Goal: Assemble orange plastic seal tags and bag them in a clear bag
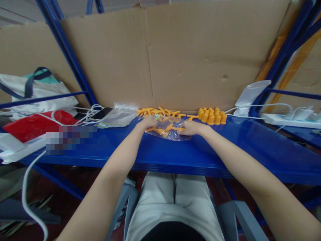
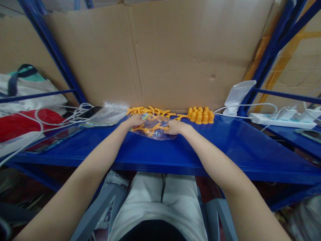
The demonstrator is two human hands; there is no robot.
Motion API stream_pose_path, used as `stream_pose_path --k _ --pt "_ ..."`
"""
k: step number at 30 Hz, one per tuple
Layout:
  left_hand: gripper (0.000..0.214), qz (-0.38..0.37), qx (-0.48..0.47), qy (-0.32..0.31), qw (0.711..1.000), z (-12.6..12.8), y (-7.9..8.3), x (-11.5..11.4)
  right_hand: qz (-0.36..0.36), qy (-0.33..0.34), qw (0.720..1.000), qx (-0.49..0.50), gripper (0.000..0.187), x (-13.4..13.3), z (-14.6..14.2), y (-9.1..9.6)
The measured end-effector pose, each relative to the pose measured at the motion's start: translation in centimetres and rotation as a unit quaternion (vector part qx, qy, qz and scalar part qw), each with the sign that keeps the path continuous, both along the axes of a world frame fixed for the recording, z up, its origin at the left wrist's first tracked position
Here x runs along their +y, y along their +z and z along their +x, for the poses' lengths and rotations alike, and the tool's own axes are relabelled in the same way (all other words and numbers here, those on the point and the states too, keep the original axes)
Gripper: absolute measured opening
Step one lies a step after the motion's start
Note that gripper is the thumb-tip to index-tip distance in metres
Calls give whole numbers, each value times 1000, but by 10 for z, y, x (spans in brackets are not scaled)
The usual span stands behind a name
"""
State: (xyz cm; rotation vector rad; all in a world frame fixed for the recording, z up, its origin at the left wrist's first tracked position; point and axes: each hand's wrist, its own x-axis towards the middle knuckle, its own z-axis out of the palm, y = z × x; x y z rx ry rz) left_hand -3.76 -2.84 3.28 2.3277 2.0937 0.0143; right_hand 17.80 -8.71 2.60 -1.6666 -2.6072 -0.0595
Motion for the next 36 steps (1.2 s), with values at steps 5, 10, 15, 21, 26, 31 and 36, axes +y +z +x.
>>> stream_pose_path --k 5,10,15,21,26,31,36 --pt "40 -9 -51 -5 999 0 -1 -1 13 19 1000 11 28 1 -4 -3" --pt "39 -15 -74 -27 997 0 -4 1 46 51 990 127 29 8 -5 -12" --pt "39 -18 -74 -35 997 1 -4 1 9 86 972 220 21 21 1 -23" --pt "40 -14 -49 -44 998 1 -4 2 -48 60 953 293 25 29 10 -28" --pt "39 -19 -64 -37 997 1 -5 2 18 30 952 303 21 36 5 -35" --pt "36 -17 -70 -40 997 1 -3 -1 80 42 943 320 23 42 2 -44" --pt "35 -5 -67 -44 997 3 -2 -3 68 59 921 378 35 46 -3 -53"
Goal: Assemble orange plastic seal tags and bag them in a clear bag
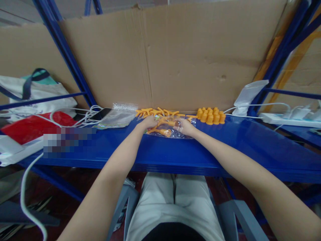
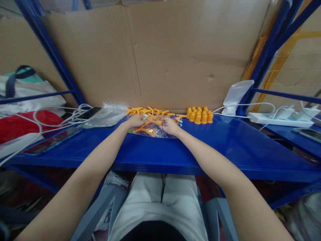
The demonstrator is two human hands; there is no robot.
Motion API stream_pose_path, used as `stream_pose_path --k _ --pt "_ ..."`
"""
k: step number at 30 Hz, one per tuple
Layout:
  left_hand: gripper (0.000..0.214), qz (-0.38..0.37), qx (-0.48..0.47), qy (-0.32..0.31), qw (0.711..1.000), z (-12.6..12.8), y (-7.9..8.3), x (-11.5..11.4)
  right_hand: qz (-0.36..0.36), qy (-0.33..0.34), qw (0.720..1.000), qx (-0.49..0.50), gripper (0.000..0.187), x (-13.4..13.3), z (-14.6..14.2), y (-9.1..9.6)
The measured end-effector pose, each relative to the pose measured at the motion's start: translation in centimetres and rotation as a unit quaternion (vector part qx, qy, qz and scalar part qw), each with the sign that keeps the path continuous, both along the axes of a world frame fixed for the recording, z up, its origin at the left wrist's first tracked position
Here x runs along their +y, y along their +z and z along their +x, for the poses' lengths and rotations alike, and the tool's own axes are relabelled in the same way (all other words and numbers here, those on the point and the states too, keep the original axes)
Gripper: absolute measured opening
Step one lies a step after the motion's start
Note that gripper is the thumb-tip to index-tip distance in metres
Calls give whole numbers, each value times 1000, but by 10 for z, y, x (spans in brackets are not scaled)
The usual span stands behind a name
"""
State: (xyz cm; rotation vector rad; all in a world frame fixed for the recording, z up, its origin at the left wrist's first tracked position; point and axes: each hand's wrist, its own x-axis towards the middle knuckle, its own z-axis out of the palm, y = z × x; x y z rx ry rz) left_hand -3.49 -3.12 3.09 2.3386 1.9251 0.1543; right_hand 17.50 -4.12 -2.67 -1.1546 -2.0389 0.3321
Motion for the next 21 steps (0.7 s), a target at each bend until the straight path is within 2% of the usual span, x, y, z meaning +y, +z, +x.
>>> stream_pose_path --k 5,10,13,16,21 --pt "28 66 -33 -12 997 3 -4 5 -82 106 984 115 50 8 -4 -14" --pt "28 102 -31 -50 993 6 -12 14 -101 115 976 154 45 13 -4 -20" --pt "28 99 -36 -61 993 5 -15 17 -76 85 983 143 34 13 -5 -19" --pt "30 95 -53 -62 992 3 -16 18 -67 57 992 91 27 11 -5 -15" --pt "34 73 -42 -58 995 2 -14 17 -106 85 989 49 37 5 -2 -9"
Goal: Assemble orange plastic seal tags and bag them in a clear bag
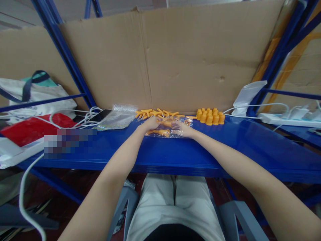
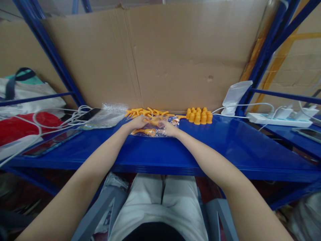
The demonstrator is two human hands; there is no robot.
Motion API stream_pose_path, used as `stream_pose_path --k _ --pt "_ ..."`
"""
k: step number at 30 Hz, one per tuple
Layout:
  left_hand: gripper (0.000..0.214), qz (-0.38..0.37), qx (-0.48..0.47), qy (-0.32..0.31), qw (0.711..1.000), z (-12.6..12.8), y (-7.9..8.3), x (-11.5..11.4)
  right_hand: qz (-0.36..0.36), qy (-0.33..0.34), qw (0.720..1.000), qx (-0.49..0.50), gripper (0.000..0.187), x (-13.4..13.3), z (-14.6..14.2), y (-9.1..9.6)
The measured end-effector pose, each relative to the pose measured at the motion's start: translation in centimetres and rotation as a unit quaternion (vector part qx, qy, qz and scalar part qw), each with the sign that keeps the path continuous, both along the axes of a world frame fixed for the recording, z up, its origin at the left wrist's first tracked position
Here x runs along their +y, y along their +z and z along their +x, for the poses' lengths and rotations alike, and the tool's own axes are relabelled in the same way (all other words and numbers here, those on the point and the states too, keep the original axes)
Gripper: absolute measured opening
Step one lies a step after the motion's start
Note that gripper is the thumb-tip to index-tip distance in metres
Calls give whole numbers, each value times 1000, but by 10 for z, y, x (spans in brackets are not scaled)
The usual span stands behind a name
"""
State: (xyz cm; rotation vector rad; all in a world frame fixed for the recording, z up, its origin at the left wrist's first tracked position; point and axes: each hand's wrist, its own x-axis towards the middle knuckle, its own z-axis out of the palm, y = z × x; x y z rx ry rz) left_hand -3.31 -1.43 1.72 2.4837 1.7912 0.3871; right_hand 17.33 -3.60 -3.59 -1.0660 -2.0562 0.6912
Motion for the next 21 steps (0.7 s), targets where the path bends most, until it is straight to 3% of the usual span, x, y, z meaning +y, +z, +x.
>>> stream_pose_path --k 3,6,9,13,15,18,21 --pt "33 -26 6 15 1000 0 4 -4 -7 24 999 -19 43 -4 1 4" --pt "33 -63 13 20 998 0 8 -9 11 25 999 -46 34 -7 0 11" --pt "29 -80 22 17 996 -1 11 -11 48 -34 996 -60 22 -9 1 21" --pt "27 -94 9 17 995 -4 12 -11 40 -178 983 -25 30 -6 16 35" --pt "26 -107 8 19 994 -7 12 -9 82 -246 966 -19 31 -2 29 38" --pt "27 -128 19 27 991 -10 12 -8 115 -294 945 -89 36 5 47 35" --pt "29 -143 29 43 988 -11 14 -10 83 -287 937 -184 47 10 58 24"
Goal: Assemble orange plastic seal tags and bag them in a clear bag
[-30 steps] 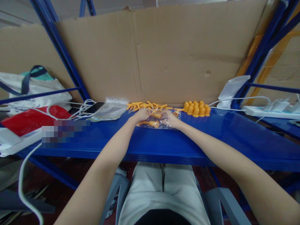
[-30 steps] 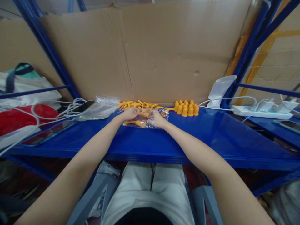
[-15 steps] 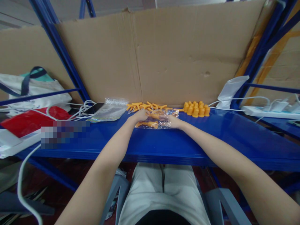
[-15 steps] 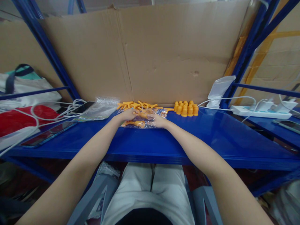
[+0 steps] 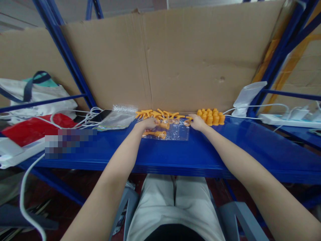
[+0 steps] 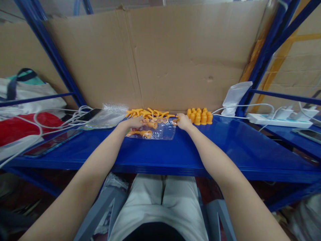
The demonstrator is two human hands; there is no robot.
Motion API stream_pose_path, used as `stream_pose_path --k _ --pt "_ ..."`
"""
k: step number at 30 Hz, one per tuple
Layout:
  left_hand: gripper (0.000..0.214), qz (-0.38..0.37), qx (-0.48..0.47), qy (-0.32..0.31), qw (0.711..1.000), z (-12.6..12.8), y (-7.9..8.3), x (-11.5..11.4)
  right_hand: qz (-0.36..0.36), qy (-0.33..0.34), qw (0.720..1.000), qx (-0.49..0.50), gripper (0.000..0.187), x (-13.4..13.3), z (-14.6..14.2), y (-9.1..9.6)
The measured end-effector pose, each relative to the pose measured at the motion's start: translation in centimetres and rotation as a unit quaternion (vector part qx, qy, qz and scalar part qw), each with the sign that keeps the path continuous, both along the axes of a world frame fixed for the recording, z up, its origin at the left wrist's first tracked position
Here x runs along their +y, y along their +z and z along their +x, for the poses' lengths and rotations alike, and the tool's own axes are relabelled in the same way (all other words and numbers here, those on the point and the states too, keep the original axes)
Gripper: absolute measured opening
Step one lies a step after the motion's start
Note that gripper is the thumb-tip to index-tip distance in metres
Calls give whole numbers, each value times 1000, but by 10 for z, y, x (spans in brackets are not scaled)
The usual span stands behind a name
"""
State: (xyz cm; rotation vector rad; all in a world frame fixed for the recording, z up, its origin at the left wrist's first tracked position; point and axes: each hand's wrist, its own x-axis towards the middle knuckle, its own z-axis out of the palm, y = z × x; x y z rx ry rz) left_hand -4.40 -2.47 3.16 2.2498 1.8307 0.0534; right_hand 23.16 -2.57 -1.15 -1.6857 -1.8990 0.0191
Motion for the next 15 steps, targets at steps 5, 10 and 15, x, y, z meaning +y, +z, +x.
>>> stream_pose_path --k 5,10,15 --pt "28 -3 6 11 1000 0 2 -2 -40 64 993 -93 43 4 4 -10" --pt "27 -3 5 19 1000 0 1 0 -43 44 985 -162 44 -1 0 2" --pt "24 1 8 26 1000 0 1 0 -48 82 974 -203 47 -10 -5 16"
